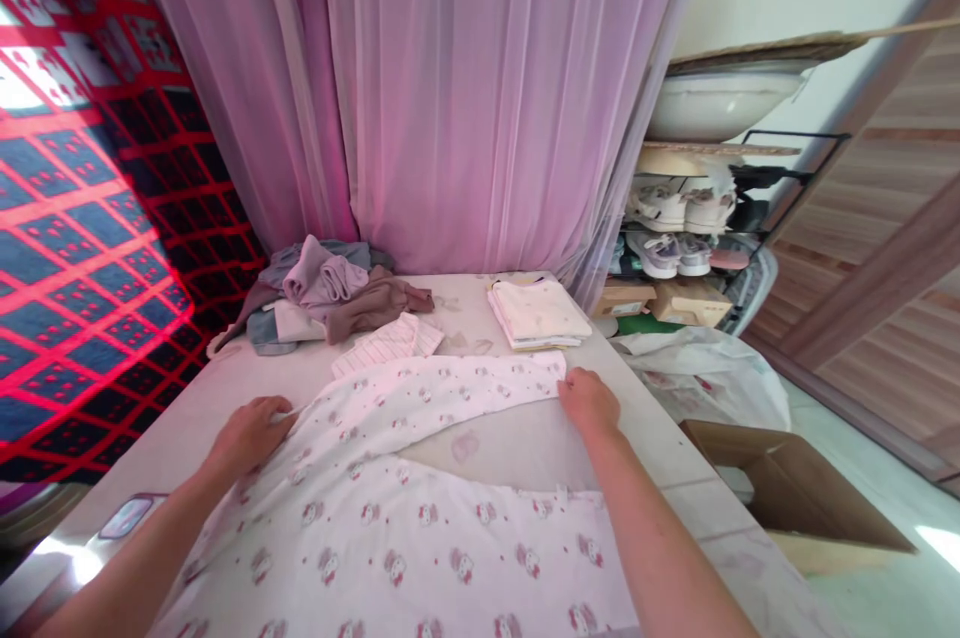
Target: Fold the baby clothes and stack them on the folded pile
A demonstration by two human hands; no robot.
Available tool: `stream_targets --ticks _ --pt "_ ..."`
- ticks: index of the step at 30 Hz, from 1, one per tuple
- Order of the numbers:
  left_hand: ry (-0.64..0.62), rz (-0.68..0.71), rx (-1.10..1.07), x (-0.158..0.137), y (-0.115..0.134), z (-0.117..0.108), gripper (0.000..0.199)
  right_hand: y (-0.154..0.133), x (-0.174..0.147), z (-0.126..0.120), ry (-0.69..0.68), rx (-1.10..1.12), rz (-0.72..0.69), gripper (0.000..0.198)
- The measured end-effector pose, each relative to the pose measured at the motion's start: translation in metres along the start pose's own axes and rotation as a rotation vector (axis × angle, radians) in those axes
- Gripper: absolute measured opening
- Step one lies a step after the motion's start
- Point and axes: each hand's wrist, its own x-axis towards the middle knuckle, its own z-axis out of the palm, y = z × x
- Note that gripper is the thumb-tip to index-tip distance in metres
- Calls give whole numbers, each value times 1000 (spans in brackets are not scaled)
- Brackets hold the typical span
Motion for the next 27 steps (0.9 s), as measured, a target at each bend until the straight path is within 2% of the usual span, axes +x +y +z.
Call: stream_targets --ticks 4,5,7,10,13,17,19,21,23,27 --pt "-47 -112 -38 8 -6 -7 34 26 -3 -24 224 115 179 32" --pt "-52 -115 -43 12 -7 -8 33 33 -4 -28 257 139 228 33" --pt "-37 -67 -59 22 -2 -10 31 40 -8 -29 247 192 241 31" --pt "16 13 -141 41 18 -14 40 38 -18 -13 198 306 206 28" --pt "-44 30 -174 58 48 -20 49 30 -31 12 256 437 276 32" --pt "-116 143 -20 62 83 -29 29 27 -41 32 260 488 251 30" --pt "-68 220 2 59 97 -35 22 28 -40 35 243 477 238 28" --pt "43 327 -23 60 114 -47 21 29 -38 36 232 457 231 28" --pt "163 387 -178 71 132 -65 18 29 -37 36 235 436 231 28" --pt "309 120 -894 123 159 -115 24 27 -37 37 229 378 211 26"
